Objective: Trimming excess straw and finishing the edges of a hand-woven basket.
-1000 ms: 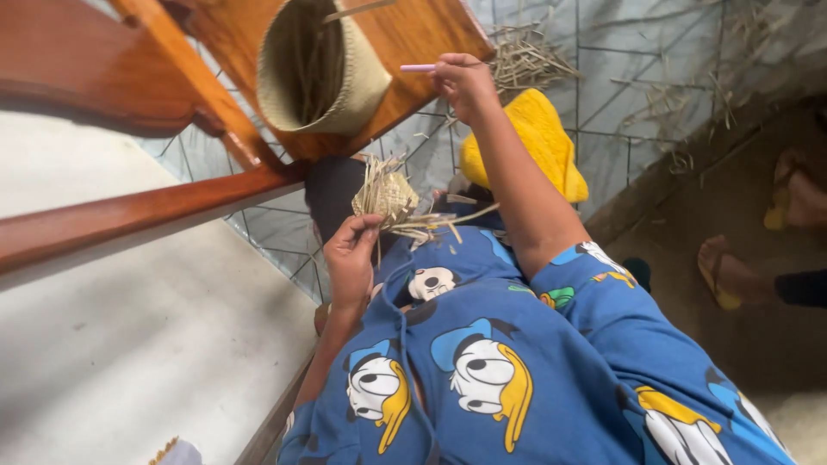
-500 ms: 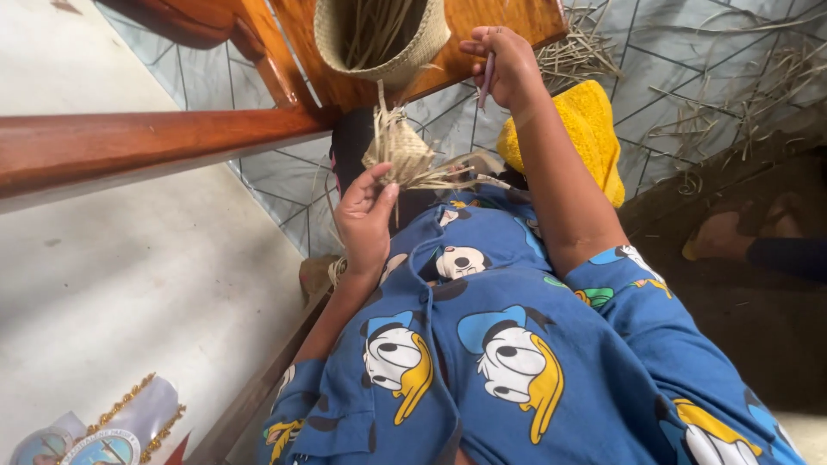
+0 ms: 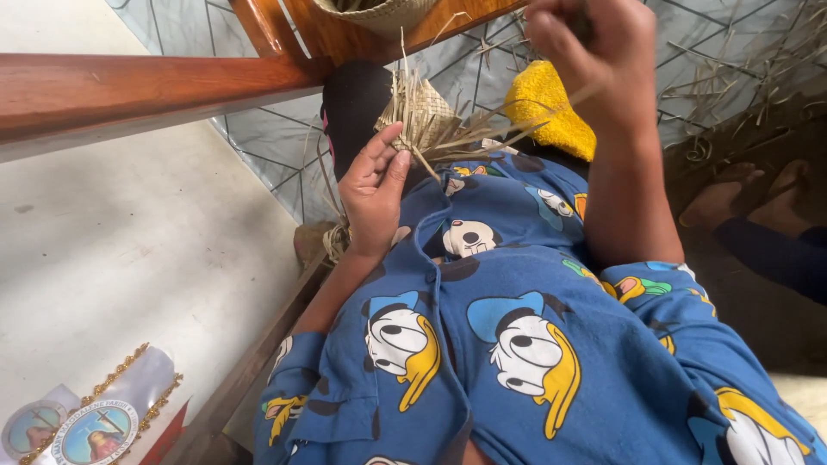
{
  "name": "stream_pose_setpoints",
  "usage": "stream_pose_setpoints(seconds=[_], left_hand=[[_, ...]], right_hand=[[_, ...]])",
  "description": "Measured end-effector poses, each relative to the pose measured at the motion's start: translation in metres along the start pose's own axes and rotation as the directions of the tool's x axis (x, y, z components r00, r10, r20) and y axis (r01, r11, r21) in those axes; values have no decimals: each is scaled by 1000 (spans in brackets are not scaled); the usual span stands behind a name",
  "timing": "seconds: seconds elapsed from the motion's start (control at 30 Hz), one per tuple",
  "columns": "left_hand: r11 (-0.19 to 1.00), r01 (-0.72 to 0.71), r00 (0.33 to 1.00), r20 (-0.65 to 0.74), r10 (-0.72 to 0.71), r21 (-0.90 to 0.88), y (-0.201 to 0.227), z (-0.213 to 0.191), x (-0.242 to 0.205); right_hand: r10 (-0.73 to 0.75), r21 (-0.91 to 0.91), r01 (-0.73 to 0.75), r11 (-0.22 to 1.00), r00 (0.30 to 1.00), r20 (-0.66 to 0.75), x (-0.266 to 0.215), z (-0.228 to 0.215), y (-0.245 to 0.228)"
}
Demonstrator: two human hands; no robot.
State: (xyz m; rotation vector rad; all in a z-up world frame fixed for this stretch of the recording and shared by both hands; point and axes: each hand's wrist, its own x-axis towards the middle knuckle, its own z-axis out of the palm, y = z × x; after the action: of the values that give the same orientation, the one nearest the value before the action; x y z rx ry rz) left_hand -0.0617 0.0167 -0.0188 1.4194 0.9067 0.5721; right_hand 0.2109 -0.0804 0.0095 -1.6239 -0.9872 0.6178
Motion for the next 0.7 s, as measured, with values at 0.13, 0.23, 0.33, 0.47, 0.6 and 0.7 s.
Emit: stream_pose_setpoints(seconds=[0.13,0.23,0.33,0.47,0.6,0.7], left_hand=[[998,42,999,24,-41,-37,3,6,-1],[998,25,999,35,-23,-53,9,8,-2],[999,47,998,39,-46,-28,15,9,-5],[998,56,997,59,-54,-37,21,8,-10],[997,63,995,86,-58,-54,29,9,-11],[966,-234,971,82,226,108,17,4,-3]], right_hand=[[-143,99,146,984,989,-30,-31,-18,-85],[-361,166,321,932,814,455,-28,-18,-90],[-187,-317,364,876,861,472,-31,11,-52],[-164,-309,301,902,902,400,-30,40,-36],[-264,-211,348,914,902,343,-26,51,-33],[-279,-121,309,943,936,212,-23,60,-13]])
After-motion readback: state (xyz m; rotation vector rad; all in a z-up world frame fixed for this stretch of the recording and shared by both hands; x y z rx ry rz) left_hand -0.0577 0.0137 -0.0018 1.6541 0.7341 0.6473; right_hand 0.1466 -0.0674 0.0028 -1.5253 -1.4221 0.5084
